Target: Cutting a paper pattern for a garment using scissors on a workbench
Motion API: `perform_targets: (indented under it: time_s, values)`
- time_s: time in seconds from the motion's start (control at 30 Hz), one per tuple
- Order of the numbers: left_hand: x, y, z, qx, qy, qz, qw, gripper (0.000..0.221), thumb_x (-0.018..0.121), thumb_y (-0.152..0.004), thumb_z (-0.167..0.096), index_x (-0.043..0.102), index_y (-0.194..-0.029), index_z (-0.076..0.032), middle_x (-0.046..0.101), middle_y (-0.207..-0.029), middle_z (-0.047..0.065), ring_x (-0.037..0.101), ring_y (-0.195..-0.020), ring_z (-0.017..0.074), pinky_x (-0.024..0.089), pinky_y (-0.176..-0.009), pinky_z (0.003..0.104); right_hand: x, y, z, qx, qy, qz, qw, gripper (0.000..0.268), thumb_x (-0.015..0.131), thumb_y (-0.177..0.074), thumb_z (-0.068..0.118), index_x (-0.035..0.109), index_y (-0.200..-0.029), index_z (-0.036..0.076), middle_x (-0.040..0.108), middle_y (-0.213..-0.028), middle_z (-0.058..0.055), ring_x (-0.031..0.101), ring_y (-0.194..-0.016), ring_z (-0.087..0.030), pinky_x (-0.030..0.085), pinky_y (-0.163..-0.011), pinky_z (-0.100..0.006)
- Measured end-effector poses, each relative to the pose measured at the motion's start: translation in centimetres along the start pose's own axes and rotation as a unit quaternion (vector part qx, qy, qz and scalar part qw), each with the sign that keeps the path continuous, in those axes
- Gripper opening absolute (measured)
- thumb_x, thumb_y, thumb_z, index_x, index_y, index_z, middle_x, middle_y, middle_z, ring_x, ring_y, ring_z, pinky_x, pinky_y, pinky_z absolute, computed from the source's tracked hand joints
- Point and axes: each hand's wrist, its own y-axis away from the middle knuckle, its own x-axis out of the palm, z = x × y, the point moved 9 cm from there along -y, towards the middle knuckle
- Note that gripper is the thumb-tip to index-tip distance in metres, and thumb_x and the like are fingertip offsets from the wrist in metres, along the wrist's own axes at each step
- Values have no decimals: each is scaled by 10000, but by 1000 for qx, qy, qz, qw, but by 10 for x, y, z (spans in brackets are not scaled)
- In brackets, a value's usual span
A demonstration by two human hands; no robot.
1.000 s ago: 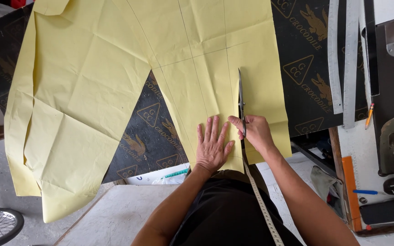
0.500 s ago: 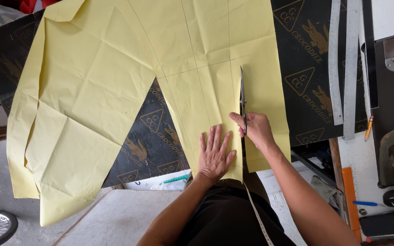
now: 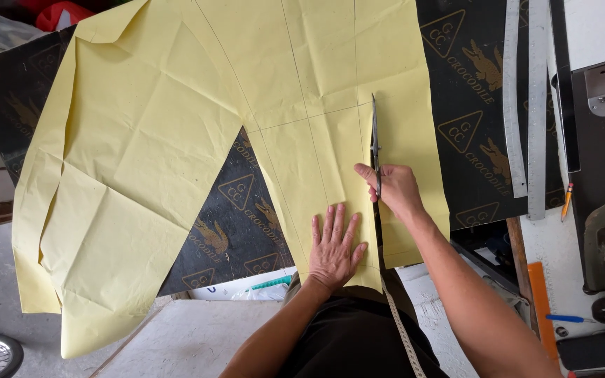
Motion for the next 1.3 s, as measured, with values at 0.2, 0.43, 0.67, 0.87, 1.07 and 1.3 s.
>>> perform_targets:
  time_s: [0.2,0.43,0.67,0.87,1.07,1.3]
  values:
    - [0,7,-6,5,8,13,1000,698,247,-1054,-591,154,-1646,-233,-4,-1731,147,-23,-1586,347,-56,-1240,611,1,4,4,-8,-12,-6,1000,521,887,-844,415,623,-617,27,550,-449,-81,573,-377,-131,392,-397,-200]
    - [-5,43,-25,38,-58,-31,997,742,170,-1033,-626,94,-1629,-191,-31,-1711,163,-38,-1574,341,-61,-1245,585,-12,54,-2,13,38,-7,999,472,841,-856,365,620,-571,60,575,-461,-69,546,-401,-154,402,-484,-273]
    - [126,138,-47,167,9,82,982,883,439,-923,-567,263,-1615,-47,336,-1620,201,273,-1492,397,-2,-1190,707,-34,116,-50,12,85,21,996,531,815,-827,392,585,-473,72,592,-434,-58,538,-397,-171,487,-593,-319]
    - [44,115,-71,212,213,44,953,77,530,-924,-104,585,-872,-98,611,-687,26,559,-563,208,504,-499,371,-42,151,-82,59,82,36,994,528,830,-819,386,605,-493,36,591,-425,-95,524,-395,-162,431,-516,-291]
    - [-45,49,-19,10,70,-8,997,488,410,-1031,-291,454,-1485,-117,200,-1662,221,125,-1553,381,6,-1226,619,-44,165,-96,60,43,49,996,509,839,-820,353,589,-541,9,606,-457,-123,529,-395,-182,420,-495,-286]
    - [-22,64,-11,35,9,26,999,611,309,-1060,-402,252,-1608,-139,45,-1697,178,-7,-1565,345,-48,-1219,604,-43,181,-99,93,20,61,994,424,840,-829,316,661,-655,-27,609,-510,-130,535,-436,-176,454,-472,-292]
